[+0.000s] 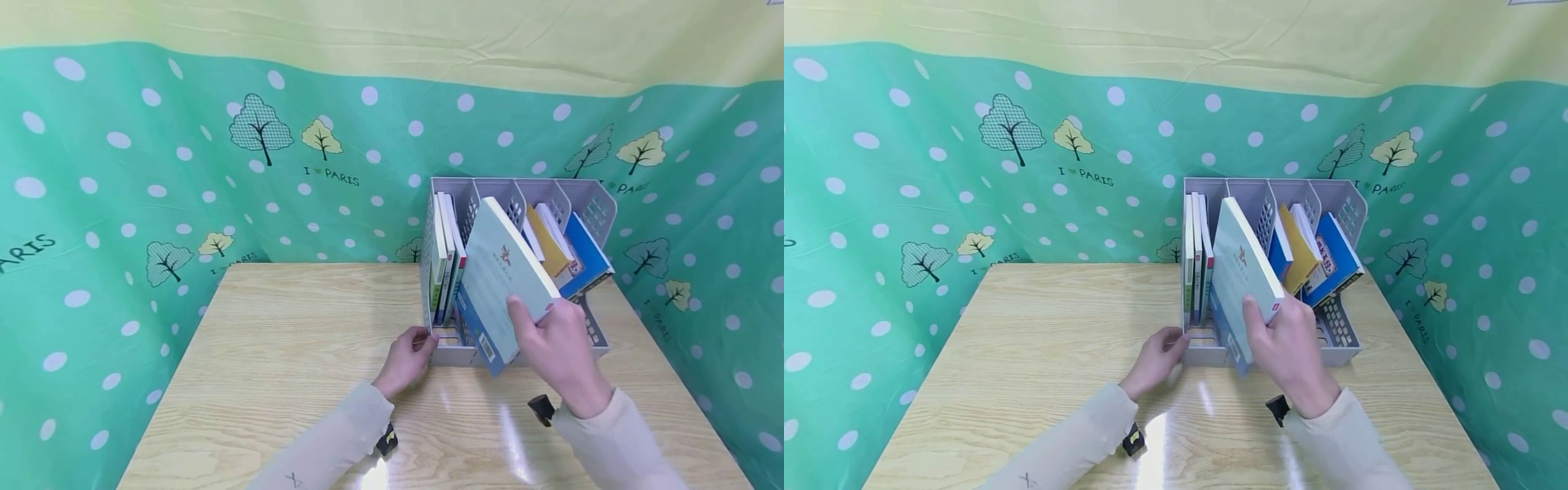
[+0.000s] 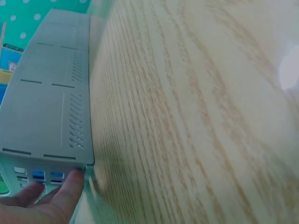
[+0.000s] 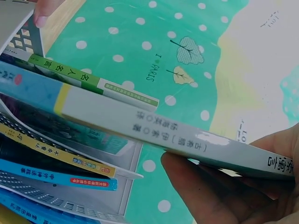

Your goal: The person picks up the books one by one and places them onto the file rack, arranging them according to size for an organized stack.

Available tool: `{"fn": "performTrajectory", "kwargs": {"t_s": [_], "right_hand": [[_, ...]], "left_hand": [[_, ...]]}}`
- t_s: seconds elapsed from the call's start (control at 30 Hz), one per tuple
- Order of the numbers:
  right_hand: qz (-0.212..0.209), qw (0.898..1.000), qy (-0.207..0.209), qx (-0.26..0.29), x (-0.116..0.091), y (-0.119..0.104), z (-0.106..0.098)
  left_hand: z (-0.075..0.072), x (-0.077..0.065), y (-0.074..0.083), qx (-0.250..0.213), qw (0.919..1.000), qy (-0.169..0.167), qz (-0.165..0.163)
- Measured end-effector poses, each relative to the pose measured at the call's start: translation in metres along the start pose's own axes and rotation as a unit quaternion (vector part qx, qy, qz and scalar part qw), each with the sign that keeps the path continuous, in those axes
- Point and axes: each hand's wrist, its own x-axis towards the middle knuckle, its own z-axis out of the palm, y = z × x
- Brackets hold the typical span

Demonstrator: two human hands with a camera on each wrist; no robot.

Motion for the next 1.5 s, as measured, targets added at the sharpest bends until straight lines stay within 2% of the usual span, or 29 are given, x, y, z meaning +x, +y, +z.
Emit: {"fn": "performTrajectory", "kwargs": {"t_s": [0.2, 0.47, 0.73, 1.2, 1.5], "right_hand": [[0.016, 1.0, 0.008, 0.006, 0.006, 0.0, 0.002], [-0.003, 0.999, 0.039, 0.013, 0.018, 0.006, 0.013], [0.01, 0.998, 0.057, 0.005, 0.028, 0.013, 0.024], [0.055, 0.997, 0.061, -0.004, 0.047, 0.025, 0.043], [0.051, 0.996, 0.067, -0.007, 0.06, 0.023, 0.055]], "left_hand": [[0.0, 0.0, 0.0, 0.001, 1.0, 0.001, 0.001], [-0.001, -0.002, 0.002, -0.002, 1.0, 0.0, -0.004], [-0.001, -0.002, 0.001, -0.004, 1.0, -0.002, -0.001], [0.001, -0.001, 0.002, -0.004, 1.0, 0.003, -0.006], [0.002, -0.001, 0.0, -0.003, 1.0, 0.004, -0.006]]}}
